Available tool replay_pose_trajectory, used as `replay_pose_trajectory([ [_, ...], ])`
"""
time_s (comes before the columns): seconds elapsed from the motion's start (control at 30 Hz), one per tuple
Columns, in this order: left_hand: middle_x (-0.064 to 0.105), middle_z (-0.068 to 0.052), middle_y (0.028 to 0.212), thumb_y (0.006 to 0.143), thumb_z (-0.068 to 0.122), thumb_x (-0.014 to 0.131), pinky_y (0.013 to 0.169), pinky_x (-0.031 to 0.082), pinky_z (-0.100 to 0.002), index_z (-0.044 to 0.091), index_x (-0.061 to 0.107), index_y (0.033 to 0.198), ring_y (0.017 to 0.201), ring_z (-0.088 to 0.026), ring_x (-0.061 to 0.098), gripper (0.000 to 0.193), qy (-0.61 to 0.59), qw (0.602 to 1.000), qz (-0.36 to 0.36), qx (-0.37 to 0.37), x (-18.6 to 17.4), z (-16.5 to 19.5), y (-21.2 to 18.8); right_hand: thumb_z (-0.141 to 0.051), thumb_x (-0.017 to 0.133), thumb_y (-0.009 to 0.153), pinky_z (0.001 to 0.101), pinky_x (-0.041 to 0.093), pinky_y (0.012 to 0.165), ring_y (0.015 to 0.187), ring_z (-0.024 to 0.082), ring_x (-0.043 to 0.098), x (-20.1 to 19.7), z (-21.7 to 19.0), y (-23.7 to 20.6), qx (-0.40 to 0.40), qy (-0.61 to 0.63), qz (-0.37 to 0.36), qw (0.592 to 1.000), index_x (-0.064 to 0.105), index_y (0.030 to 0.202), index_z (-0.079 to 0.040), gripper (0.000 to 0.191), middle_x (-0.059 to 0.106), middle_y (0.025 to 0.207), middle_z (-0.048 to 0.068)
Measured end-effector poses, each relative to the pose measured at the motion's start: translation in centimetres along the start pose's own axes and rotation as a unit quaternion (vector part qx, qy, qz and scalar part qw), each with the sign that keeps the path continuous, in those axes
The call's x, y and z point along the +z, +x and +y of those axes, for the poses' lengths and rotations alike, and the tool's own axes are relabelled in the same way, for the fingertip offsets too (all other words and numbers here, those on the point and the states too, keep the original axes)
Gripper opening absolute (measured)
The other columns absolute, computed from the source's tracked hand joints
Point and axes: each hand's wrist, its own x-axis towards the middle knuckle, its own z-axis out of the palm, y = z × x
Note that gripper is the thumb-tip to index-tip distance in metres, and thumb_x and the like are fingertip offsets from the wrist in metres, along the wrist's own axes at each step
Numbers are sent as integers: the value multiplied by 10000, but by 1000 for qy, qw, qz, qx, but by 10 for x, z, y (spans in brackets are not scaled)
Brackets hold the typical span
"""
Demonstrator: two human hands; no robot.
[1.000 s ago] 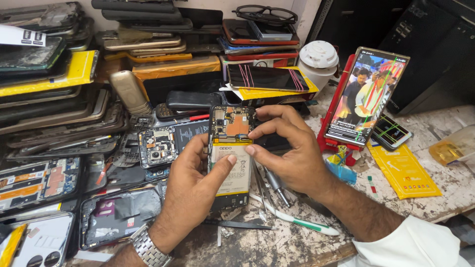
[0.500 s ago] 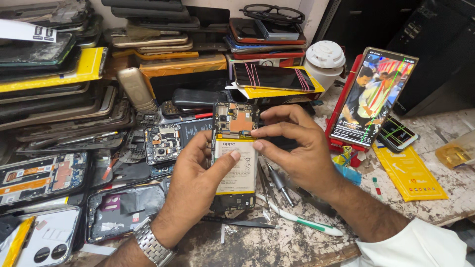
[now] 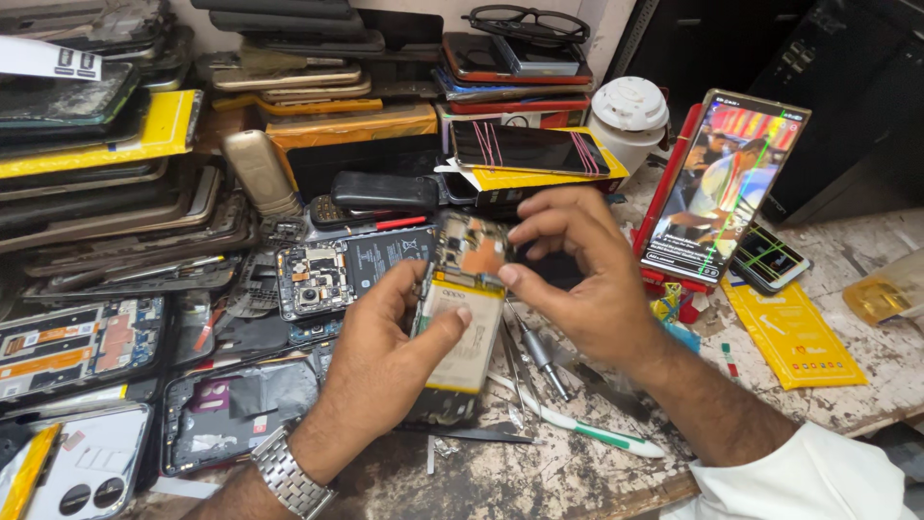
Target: The person holds a disassembled smartphone and uses tweezers to adjust small internal components near the top of the device. They briefly interact with a nearby phone on a stand, then continue manipulating the internal parts of the disassembled phone.
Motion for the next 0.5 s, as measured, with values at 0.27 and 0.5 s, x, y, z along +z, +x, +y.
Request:
replay_pose_trajectory([
  [0.27,797,-94,934,800,182,712,708,609,-290,6,665,1157,815,-131,768,401,137,987,-73,-39,-5,9,-3,55,596,915,301,554,925,1124,186,658,-13,-4,4,-43,-88,-75,992,712,1067,-71,229,621,1269,103],
  [0.5,799,-110,910,774,196,687,706,606,-310,9,683,1169,781,-165,776,436,204,973,-95,-45,-9,10,-4,65,544,855,325,560,902,1082,201,674,-13,0,4,-44,-88,-123,988,658,973,-13,182,632,1201,116],
])
